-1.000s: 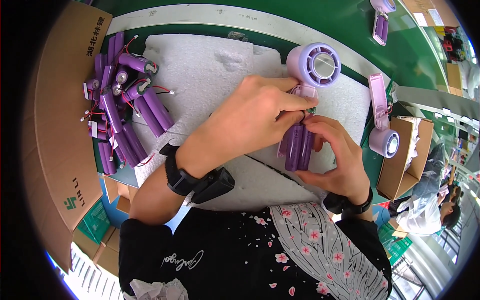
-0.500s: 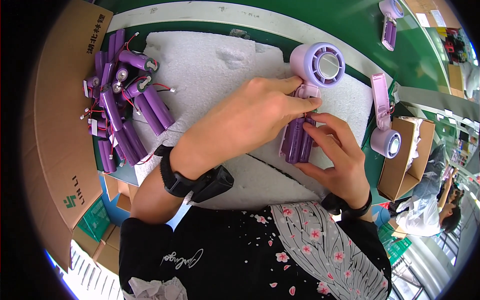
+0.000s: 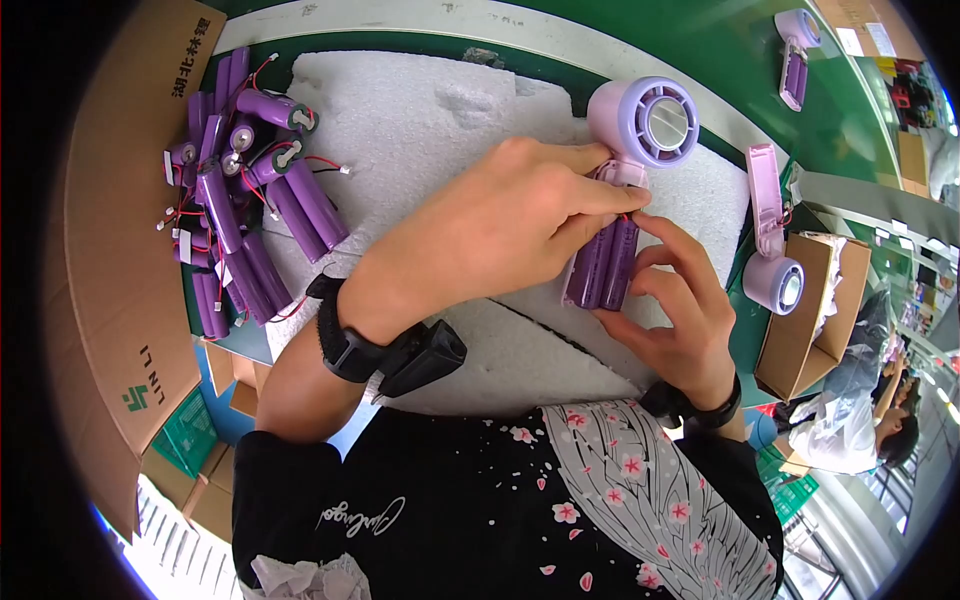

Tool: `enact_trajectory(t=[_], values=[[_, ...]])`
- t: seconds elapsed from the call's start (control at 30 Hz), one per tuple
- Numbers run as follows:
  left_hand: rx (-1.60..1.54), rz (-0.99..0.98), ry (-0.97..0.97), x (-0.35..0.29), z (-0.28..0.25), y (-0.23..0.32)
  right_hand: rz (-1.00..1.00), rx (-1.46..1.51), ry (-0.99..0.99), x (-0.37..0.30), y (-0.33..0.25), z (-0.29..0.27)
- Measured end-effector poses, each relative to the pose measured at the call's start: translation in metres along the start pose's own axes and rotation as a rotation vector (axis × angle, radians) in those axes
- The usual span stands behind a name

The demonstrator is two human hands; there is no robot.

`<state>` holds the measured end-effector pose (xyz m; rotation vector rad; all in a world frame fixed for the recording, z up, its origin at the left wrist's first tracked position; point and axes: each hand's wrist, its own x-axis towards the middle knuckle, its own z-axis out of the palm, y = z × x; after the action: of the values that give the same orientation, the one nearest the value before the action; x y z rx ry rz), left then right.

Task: Assembling portable handheld fans by inserting batteries and connecting internal components.

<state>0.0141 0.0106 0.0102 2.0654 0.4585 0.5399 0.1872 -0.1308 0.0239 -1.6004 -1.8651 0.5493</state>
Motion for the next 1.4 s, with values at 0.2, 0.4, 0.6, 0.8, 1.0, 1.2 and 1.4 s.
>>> enact_trajectory(t=[0.2, 0.4, 0.6, 0.8, 1.0, 1.2, 1.4], values=[[-0.022, -0.043, -0.033, -0.001, -0.004, 0.002, 0.022, -0.001, 0.035, -0.002, -0.003, 0.006], [-0.08, -0.079, -0.077, 0.0, -0.004, -0.001, 0.128, 0.042, 0.048, 0.003, -0.006, 0.011], [-0.146, -0.142, -0.028, 0.0, 0.003, -0.002, 0.159, 0.178, 0.002, 0.017, 0.001, -0.001], [-0.187, -0.162, -0.042, -0.004, 0.011, 0.008, 0.169, 0.109, 0.176, 0.009, 0.01, 0.015], [-0.184, -0.109, -0.001, -0.006, 0.02, 0.0, 0.256, 0.269, 0.195, 0.013, 0.01, 0.016], [-0.152, -0.024, 0.069, -0.003, 0.023, -0.001, 0.344, 0.262, 0.121, 0.02, 0.005, 0.01], [-0.127, -0.01, -0.004, -0.001, 0.029, -0.008, 0.24, 0.134, 0.019, 0.017, 0.011, -0.002]])
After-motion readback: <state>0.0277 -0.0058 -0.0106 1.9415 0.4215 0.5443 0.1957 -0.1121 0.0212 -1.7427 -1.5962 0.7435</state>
